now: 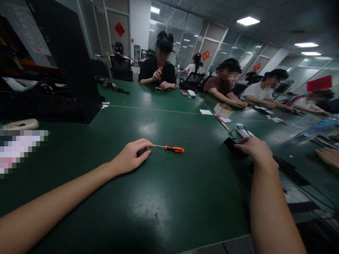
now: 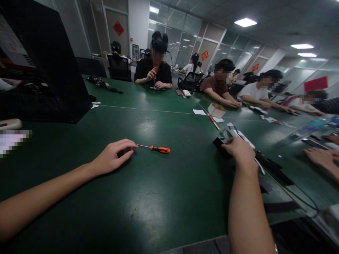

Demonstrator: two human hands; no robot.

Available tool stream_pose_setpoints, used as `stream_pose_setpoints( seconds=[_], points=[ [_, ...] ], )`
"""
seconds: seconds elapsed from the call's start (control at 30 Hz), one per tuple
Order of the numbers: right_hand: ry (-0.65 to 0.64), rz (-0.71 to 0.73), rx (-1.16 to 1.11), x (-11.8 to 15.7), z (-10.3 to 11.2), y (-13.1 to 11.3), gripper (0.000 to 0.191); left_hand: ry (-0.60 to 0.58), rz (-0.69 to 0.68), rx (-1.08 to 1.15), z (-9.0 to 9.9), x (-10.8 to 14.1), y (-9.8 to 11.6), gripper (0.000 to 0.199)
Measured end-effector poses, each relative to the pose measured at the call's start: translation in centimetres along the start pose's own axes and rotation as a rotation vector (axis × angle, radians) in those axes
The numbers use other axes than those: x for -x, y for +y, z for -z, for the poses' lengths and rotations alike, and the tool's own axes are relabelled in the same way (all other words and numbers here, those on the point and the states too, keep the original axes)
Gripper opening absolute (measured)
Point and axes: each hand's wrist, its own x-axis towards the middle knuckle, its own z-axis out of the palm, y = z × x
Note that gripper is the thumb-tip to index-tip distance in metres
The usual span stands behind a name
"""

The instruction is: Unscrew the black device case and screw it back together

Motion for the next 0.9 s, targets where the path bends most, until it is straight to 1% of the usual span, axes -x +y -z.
stream_pose_setpoints(
  seconds=[0.1,0.27,0.43,0.53,0.67,0.9],
  points=[
    [0.025,0.026,0.007,-0.1,0.0,-0.1,0.041,-0.004,-0.006,-0.001,0.0,0.1,-0.1,0.023],
    [0.076,0.133,0.054,-1.0,-0.5,-0.2,0.050,0.001,-0.012,-0.003,0.0,0.1,-0.1,0.023],
    [0.020,0.294,0.135,-2.5,-1.9,-0.2,0.053,-0.003,-0.017,-0.003,0.0,0.0,-0.1,0.023],
    [0.010,0.342,0.178,-3.2,-2.4,0.1,0.058,-0.009,-0.012,-0.004,0.0,0.0,-0.1,0.023],
    [-0.016,0.410,0.203,-4.1,-2.3,0.9,0.061,-0.011,-0.014,-0.009,0.0,0.1,-0.1,0.023],
    [-0.074,0.537,0.172,-5.5,-2.1,2.4,0.059,-0.029,-0.042,-0.032,-0.3,0.1,-0.5,0.023]
  ],
)
